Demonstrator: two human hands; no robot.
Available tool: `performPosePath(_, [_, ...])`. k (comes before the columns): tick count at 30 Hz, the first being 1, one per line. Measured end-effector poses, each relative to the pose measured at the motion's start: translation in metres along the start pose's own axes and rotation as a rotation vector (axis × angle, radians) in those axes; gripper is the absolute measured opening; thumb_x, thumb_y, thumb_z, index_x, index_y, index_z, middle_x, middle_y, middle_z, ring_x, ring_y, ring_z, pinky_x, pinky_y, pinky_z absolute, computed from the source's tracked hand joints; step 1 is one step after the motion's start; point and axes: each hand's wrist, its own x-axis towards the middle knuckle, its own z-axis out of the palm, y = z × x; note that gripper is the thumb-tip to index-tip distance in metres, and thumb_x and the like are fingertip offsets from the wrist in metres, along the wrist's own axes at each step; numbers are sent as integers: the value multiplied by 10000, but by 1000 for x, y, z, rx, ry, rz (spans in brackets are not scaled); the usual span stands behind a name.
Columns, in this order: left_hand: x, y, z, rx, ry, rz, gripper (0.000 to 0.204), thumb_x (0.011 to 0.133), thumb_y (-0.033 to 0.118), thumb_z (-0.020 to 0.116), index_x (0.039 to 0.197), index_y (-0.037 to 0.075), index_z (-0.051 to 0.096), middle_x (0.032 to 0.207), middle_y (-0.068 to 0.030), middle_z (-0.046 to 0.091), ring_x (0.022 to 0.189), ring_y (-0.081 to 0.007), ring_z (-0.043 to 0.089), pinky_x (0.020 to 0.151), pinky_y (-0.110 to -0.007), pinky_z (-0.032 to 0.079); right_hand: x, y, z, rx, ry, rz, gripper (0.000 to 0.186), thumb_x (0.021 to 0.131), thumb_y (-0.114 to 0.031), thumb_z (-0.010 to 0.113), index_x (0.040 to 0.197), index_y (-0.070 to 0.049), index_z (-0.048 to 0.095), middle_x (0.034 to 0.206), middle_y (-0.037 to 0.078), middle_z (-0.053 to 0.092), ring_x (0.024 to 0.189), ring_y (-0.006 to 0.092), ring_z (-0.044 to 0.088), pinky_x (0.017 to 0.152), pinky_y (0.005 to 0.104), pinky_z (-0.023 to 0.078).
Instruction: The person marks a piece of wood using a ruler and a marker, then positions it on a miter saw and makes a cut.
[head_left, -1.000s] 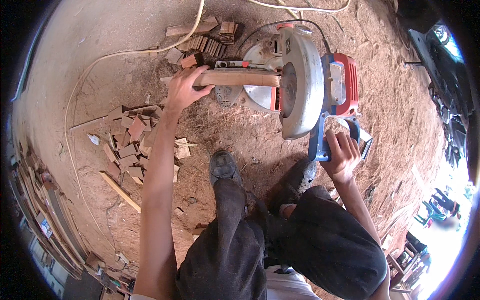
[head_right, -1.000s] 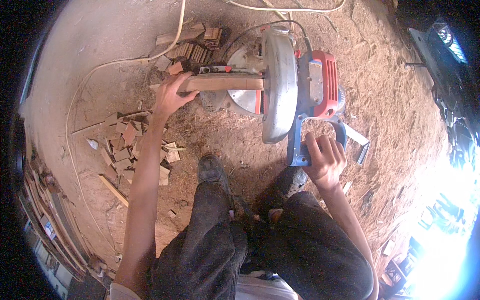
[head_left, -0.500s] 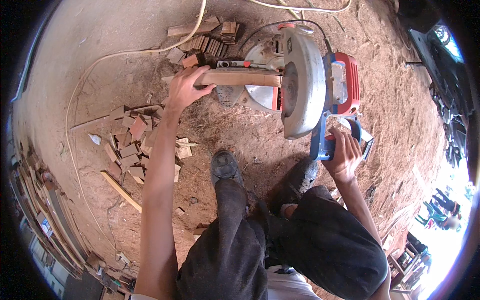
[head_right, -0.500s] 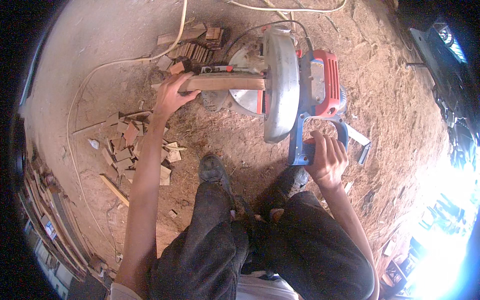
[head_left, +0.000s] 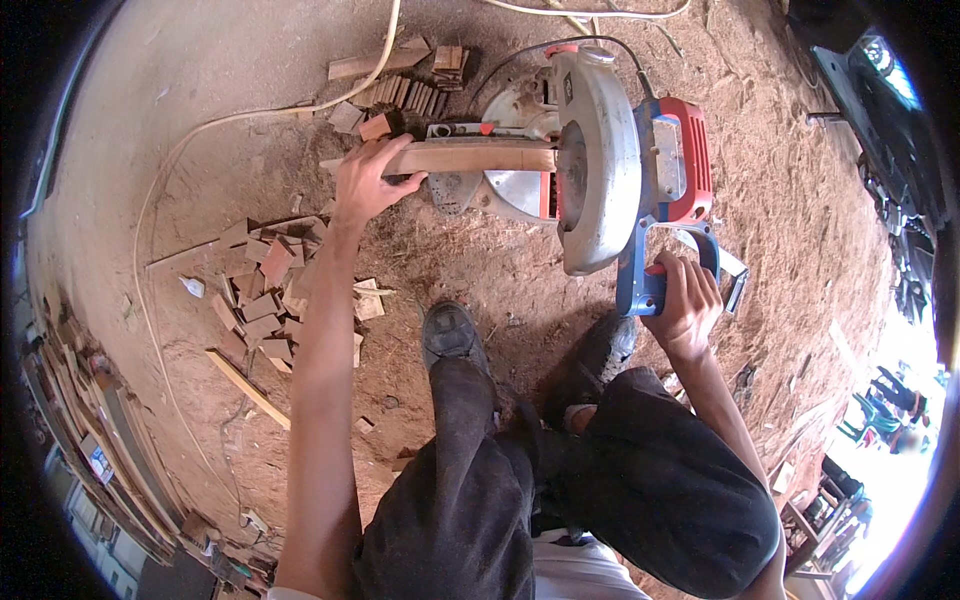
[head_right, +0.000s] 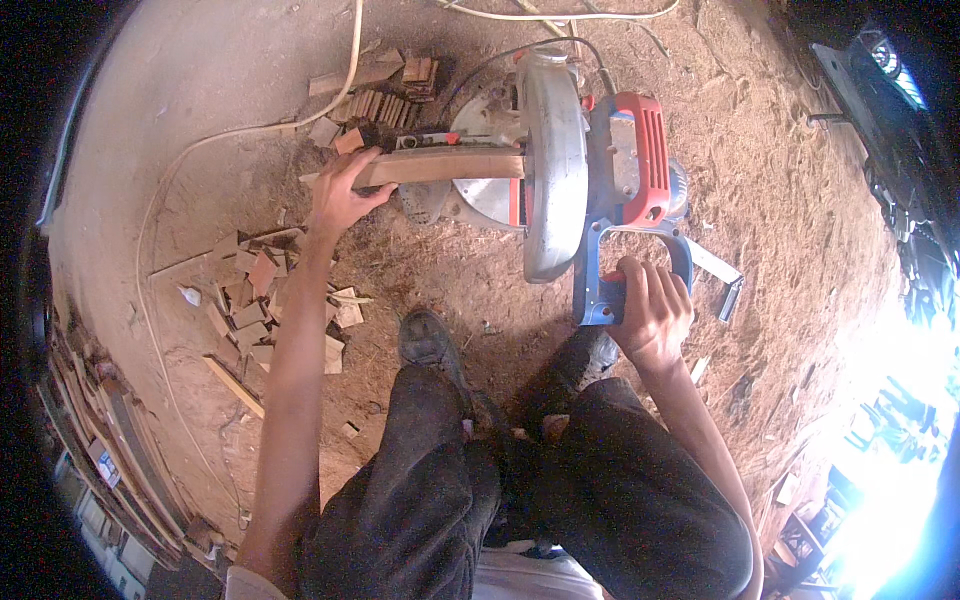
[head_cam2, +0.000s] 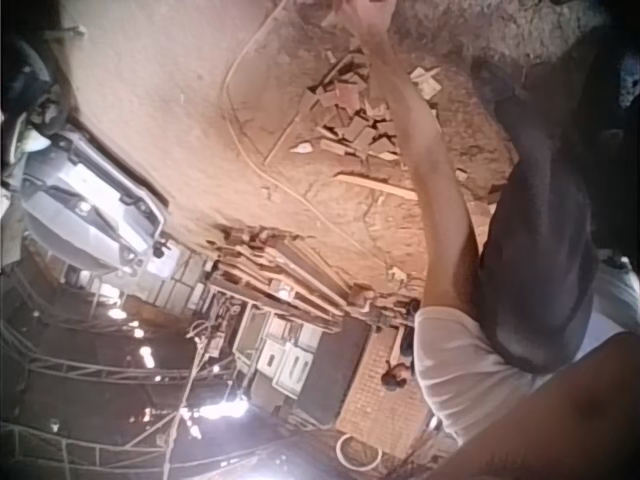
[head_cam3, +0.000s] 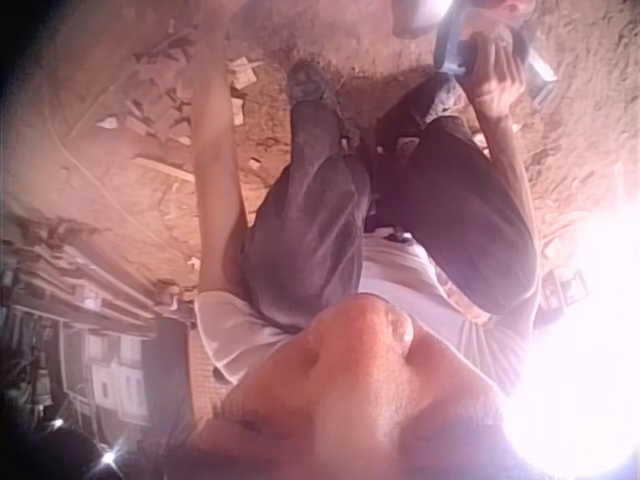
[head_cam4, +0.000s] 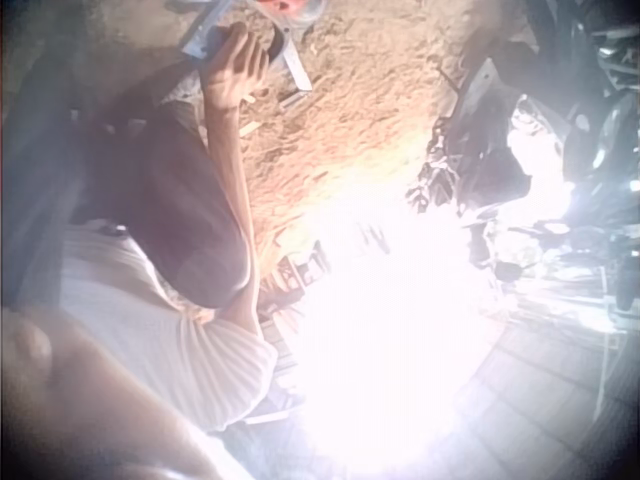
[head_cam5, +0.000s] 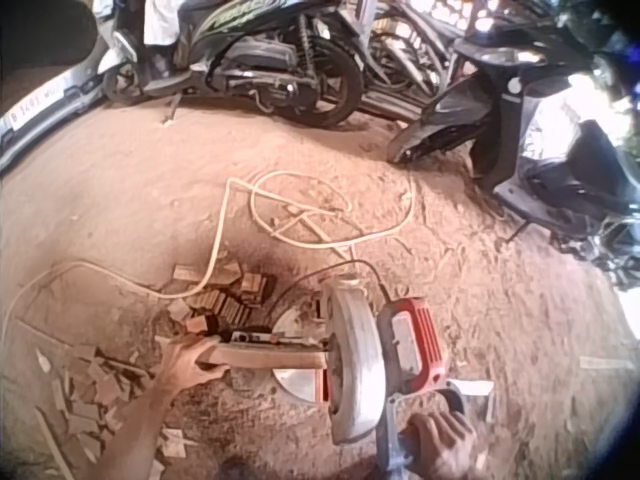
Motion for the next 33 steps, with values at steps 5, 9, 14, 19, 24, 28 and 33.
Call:
performPosePath(5, [1,-2,0,-11,44,39,613,743,444,896,1270,171,739,1059,-102,787,921,-284,753,852,-431,608,-1,1,1,-2,-1,11,362,817,-322,826,994,-69,636,764,46,640,647,233,633,639,362,485])
performPosePath(9, [0,1,1,-10,54,30,617,740,439,898,1270,169,738,1075,-98,788,929,-279,754,862,-432,606,1,0,0,3,2,8,361,812,-325,832,974,-73,631,765,45,642,646,232,633,638,361,485])
performPosePath(14, [2,4,-2,-9,40,20,609,730,413,907,1261,166,740,1069,-91,786,939,-280,752,854,-430,604,0,4,3,-4,25,2,378,817,-339,826,968,-62,618,807,65,648,667,243,637,637,365,487])
performPosePath(19, [1,0,-1,-26,68,31,612,717,403,915,1256,173,741,1068,-90,785,933,-276,750,843,-424,606,-6,2,3,-6,-65,43,422,776,-330,832,1003,-47,616,869,88,650,756,276,660,691,391,507])
performPosePath(24, [2,4,-3,-59,38,5,594,710,322,937,1231,113,741,1076,-140,773,948,-322,743,865,-446,606,-5,1,4,-24,-26,17,443,825,-423,806,967,-48,617,821,77,633,713,251,649,657,372,492])
performPosePath(28, [2,3,-3,-46,44,24,599,713,323,936,1239,114,740,1070,-140,774,948,-319,746,853,-444,610,-7,1,5,-13,-33,26,439,821,-423,808,958,-53,617,818,76,630,697,254,636,648,375,478])
performPosePath(33, [1,2,-2,-38,50,32,599,716,324,935,1245,120,740,1062,-139,774,945,-316,747,850,-441,612,-6,0,5,4,-25,15,433,807,-410,822,951,-57,617,811,74,626,672,259,619,638,376,465])
